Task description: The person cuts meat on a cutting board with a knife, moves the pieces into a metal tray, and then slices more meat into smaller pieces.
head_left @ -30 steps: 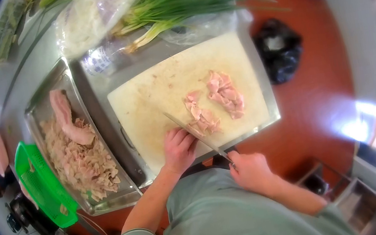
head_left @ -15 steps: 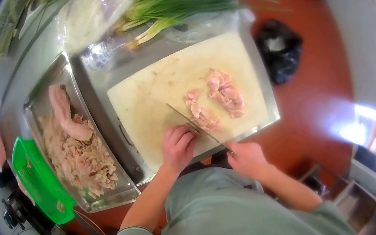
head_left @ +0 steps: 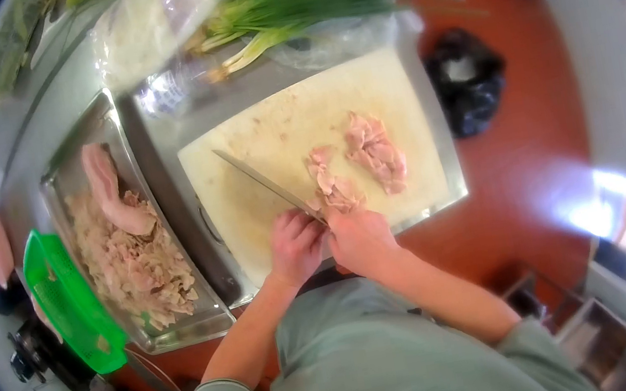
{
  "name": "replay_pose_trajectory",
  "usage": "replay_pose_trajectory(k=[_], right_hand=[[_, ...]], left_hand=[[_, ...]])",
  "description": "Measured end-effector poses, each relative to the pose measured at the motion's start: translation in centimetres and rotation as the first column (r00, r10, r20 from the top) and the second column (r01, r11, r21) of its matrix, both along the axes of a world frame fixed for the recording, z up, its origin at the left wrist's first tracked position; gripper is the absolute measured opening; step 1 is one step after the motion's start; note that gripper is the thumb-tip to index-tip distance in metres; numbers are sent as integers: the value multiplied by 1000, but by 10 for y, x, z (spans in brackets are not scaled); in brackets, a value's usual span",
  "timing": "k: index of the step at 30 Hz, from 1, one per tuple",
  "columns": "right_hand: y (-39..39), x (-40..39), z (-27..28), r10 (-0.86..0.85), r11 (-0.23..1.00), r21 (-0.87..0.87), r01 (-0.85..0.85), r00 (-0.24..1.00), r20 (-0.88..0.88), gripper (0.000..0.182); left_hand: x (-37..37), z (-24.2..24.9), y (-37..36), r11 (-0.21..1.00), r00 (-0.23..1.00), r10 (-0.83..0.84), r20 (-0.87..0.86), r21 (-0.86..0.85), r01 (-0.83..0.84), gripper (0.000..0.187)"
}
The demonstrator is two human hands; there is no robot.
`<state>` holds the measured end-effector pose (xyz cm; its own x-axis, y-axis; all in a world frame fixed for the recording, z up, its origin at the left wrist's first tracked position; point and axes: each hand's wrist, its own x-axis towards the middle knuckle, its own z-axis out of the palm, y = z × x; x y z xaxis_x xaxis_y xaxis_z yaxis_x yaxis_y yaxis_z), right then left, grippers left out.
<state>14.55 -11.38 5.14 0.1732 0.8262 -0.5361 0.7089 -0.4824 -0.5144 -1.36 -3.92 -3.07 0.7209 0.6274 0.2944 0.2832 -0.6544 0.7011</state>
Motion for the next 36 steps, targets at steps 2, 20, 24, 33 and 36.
replay_pose_trajectory(k=[2, 20, 24, 33, 36], right_hand=[[-3, 5, 8, -25, 999, -35, 25, 1000, 9, 23], [-29, -3, 18, -3, 999, -54, 3, 1000, 6, 19], [-6, -4, -4, 3, 999, 33, -5, 1000, 31, 21], [-76, 18, 31, -52, 999, 17, 52, 999, 7, 26], [-80, 14, 41, -69, 997, 39, 69, 998, -4, 28]], left_hand=[[1, 3, 0, 1000, 1000, -11, -16, -10, 11, 17], [0, 3, 4, 997, 999, 30, 20, 64, -31, 17], [1, 13, 9, 999, 1000, -5, -6, 45, 5, 18], [-7, 18, 14, 1000, 1000, 2, 26, 17, -2, 19], [-5, 12, 12, 1000, 1000, -9, 24, 12, 9, 20]])
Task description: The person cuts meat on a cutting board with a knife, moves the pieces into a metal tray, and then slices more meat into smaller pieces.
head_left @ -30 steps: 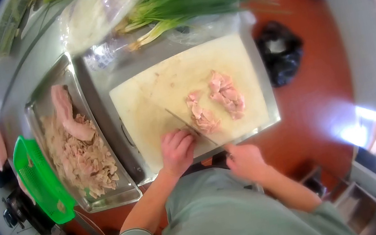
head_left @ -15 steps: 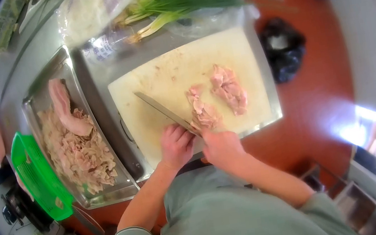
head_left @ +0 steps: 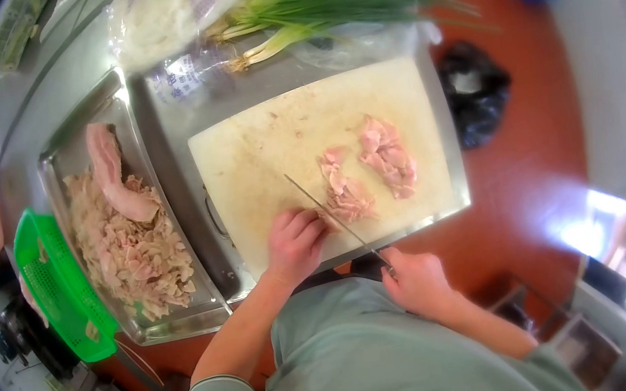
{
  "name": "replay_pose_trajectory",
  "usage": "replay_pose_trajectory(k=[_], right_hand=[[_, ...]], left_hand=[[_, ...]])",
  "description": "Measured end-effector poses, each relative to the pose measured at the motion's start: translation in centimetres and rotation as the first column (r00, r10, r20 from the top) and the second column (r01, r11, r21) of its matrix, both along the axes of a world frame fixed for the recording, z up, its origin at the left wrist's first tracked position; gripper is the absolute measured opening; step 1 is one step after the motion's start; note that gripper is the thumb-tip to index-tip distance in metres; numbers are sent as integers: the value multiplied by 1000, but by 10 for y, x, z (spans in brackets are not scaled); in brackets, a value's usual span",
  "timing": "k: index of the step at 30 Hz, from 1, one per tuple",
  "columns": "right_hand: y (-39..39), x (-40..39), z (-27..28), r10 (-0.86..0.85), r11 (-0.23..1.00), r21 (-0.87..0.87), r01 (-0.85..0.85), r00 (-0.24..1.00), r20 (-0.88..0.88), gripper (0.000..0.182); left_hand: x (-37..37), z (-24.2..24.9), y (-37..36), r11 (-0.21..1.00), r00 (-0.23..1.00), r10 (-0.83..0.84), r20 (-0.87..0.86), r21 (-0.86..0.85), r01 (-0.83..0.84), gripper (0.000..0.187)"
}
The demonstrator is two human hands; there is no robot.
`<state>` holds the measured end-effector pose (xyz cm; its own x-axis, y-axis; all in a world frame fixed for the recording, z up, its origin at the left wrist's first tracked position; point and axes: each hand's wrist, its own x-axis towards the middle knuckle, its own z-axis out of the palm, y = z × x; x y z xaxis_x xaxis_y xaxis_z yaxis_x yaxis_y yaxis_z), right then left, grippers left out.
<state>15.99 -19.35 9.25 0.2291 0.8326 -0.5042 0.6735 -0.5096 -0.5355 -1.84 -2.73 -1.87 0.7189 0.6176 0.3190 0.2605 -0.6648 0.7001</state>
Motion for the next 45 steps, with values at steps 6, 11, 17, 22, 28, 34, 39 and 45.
replay_pose_trajectory(k=[6, 11, 17, 22, 28, 34, 39, 45], right_hand=[[-1, 0, -14, 19, 1000, -2, -19, 1000, 25, 30], [6, -4, -13, -1, 1000, 11, 1, 1000, 2, 31], [18, -11, -22, 13, 997, -72, -11, 999, 30, 33], [53, -14, -39, -10, 998, -61, 12, 1000, 27, 29], [-21, -1, -31, -32, 991, -126, 38, 998, 52, 25], [-24, -3, -21, -106, 993, -42, 108, 993, 58, 22], [-22, -6, 7, -18, 998, -59, 21, 999, 45, 23], [34, -24, -29, 25, 998, -54, -23, 999, 35, 21]], left_hand=[[2, 3, 6, 1000, 1000, -24, 1, -2, 24, 22], [-1, 5, 7, 999, 999, -47, -10, -25, 47, 23], [2, 3, 4, 1000, 1000, -24, -1, -8, 24, 23], [3, 2, 2, 999, 999, -34, -12, -16, 34, 23], [3, 8, 1, 999, 1000, 1, -13, -41, -1, 22], [4, 8, 0, 999, 1000, 3, 25, -44, -2, 20], [5, 1, -6, 1000, 999, 19, 27, -10, -19, 19], [3, -4, -9, 1000, 1000, 20, 16, -8, -20, 20]])
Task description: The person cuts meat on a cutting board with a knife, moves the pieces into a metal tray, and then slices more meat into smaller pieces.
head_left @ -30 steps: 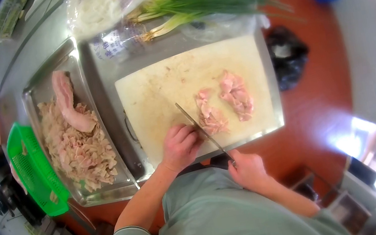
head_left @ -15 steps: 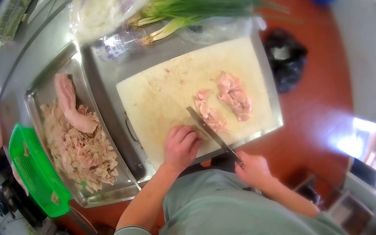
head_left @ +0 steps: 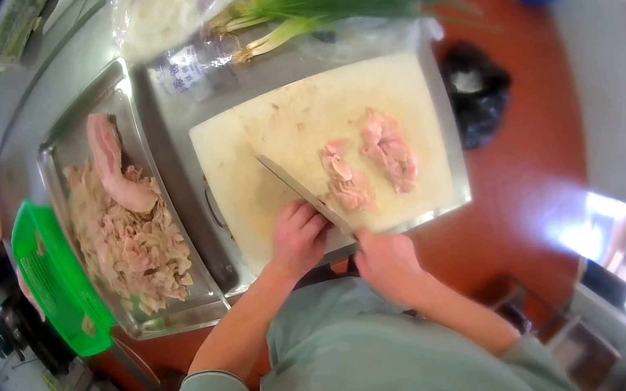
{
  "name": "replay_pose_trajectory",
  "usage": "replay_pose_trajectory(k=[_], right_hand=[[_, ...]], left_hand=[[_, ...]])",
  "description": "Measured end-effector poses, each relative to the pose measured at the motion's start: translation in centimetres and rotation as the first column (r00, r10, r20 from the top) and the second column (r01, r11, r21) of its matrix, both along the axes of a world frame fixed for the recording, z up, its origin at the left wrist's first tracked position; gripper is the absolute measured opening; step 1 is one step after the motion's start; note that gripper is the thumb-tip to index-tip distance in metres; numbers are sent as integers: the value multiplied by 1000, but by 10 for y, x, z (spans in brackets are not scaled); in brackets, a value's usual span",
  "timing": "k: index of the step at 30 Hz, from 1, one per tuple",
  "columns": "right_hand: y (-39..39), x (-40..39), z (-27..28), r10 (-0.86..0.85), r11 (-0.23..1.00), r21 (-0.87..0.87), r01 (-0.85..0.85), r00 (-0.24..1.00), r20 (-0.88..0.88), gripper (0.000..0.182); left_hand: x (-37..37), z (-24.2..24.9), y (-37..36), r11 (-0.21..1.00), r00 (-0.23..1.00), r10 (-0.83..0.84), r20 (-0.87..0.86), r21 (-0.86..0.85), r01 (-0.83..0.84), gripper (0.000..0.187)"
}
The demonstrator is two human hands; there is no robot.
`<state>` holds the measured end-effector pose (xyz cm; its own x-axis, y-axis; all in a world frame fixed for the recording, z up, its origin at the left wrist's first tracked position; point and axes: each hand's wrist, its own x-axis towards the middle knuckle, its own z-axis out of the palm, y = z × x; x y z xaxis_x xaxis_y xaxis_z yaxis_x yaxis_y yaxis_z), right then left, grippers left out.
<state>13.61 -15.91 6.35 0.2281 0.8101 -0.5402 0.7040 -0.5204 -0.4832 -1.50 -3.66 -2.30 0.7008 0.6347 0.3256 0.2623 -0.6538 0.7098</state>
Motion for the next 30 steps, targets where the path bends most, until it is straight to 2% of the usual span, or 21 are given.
replay_pose_trajectory(k=[3, 6, 9, 12, 18, 20, 22, 25, 28, 30], right_hand=[[27, 2, -10, 6, 1000, 4, -6, 1000, -5, 22], [-4, 19, 4, 13, 991, -132, -11, 1000, 8, 23], [-40, 23, 4, -33, 998, -50, 32, 999, -17, 24], [-44, 19, 16, -70, 997, -41, 71, 997, 27, 24], [-41, 11, 31, 44, 993, -109, -40, 999, 32, 23], [-6, 2, 10, 63, 981, -188, -56, 998, 29, 24], [35, -5, -14, 45, 999, 19, -45, 999, 1, 24], [42, -4, -20, 4, 999, 46, -4, 1000, 15, 24], [-1, 15, -1, 31, 991, -131, -29, 999, 10, 25], [-24, 24, 1, -1, 996, -91, -1, 1000, -17, 25]], left_hand=[[-1, 3, 4, 999, 999, -36, -5, -5, 36, 20], [0, 2, 4, 999, 1000, -26, 8, -39, 27, 21], [-3, 8, 3, 998, 1000, 11, 25, -64, -10, 22], [1, 6, 5, 997, 999, 15, 39, -71, -12, 23], [0, 3, 5, 999, 1000, 28, 14, -33, -27, 21], [-2, 0, 1, 999, 1000, 26, 13, -33, -26, 20], [-3, -2, 1, 999, 1000, 8, 21, -43, -7, 21], [-5, 4, 6, 997, 999, -42, 9, -57, 42, 21], [-5, 13, 8, 997, 1000, -22, 6, -79, 22, 21], [-7, 12, 8, 997, 1000, -11, 15, -80, 12, 20]])
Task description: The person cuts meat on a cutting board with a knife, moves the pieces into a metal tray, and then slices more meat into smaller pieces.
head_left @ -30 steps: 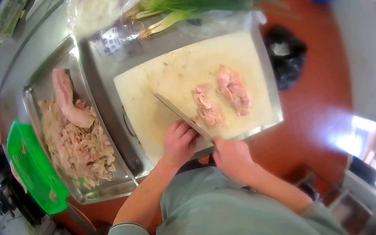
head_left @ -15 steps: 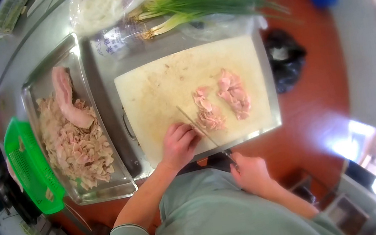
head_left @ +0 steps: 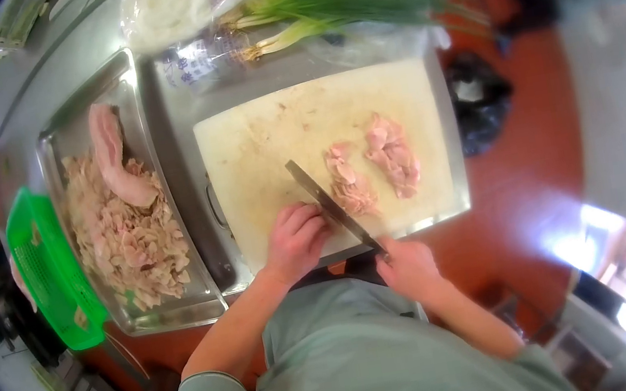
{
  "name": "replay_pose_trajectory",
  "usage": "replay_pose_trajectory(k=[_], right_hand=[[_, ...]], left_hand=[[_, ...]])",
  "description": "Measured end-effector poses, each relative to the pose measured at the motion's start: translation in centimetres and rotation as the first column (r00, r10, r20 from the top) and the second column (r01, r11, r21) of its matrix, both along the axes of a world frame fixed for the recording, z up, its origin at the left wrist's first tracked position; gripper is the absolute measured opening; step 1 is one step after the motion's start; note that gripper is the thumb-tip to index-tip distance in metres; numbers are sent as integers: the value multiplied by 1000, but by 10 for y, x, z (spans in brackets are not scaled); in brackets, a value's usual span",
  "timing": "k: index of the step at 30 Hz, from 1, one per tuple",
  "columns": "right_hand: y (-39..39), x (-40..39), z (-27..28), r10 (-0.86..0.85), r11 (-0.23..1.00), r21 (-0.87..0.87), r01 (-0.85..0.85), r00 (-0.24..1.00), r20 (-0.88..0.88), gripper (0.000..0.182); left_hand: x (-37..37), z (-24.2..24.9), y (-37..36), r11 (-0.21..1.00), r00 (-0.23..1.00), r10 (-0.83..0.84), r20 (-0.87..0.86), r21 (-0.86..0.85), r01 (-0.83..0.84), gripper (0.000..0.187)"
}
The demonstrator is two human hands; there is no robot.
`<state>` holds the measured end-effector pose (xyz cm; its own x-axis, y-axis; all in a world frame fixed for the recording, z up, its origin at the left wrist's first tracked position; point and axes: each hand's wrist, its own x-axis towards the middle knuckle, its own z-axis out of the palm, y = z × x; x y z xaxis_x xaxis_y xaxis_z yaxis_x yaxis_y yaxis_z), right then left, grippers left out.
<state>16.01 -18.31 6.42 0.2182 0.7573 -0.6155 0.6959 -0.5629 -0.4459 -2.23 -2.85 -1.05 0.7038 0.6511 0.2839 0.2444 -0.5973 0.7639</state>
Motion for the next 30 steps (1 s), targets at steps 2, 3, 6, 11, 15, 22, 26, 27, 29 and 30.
replay_pose_trajectory(k=[2, 3, 6, 11, 15, 22, 26, 27, 29, 30], right_hand=[[-10, -1, 2, -31, 999, 31, 31, 999, -14, 26], [-12, -3, 4, -40, 998, 43, 40, 999, -14, 27], [-9, -9, 22, -48, 997, 53, 50, 998, -35, 21], [9, -22, 15, 42, 998, -43, -41, 999, 14, 24], [66, -34, -20, 38, 991, 128, -43, 999, 38, 24], [11, -3, -3, 35, 999, 27, -35, 999, -1, 24], [4, -7, 11, -17, 998, 68, 18, 1000, -14, 24], [2, -10, 17, -18, 998, 62, 19, 1000, -24, 24], [0, -13, 26, -20, 999, 50, 22, 999, -42, 23], [1, -15, 22, -7, 999, 46, 9, 1000, -30, 23]], left_hand=[[-1, -6, 1, 1000, 1000, -9, 24, 12, 9, 18], [-1, -8, 1, 1000, 1000, -14, 23, 9, 13, 18], [0, -10, 3, 1000, 1000, -20, 20, 4, 20, 17], [1, -8, 3, 1000, 1000, -4, 17, 30, 4, 17], [-4, -16, -1, 999, 999, -32, 12, 29, 31, 19], [-9, -5, 4, 1000, 1000, 22, 20, 13, -22, 21], [-9, -8, 8, 1000, 999, -30, 21, 4, 29, 21], [-8, -8, 8, 1000, 999, -24, 21, 10, 24, 21], [-6, -9, 8, 1000, 1000, -13, 23, 22, 12, 22], [-6, -10, 8, 1000, 1000, -16, 23, 25, 15, 22]])
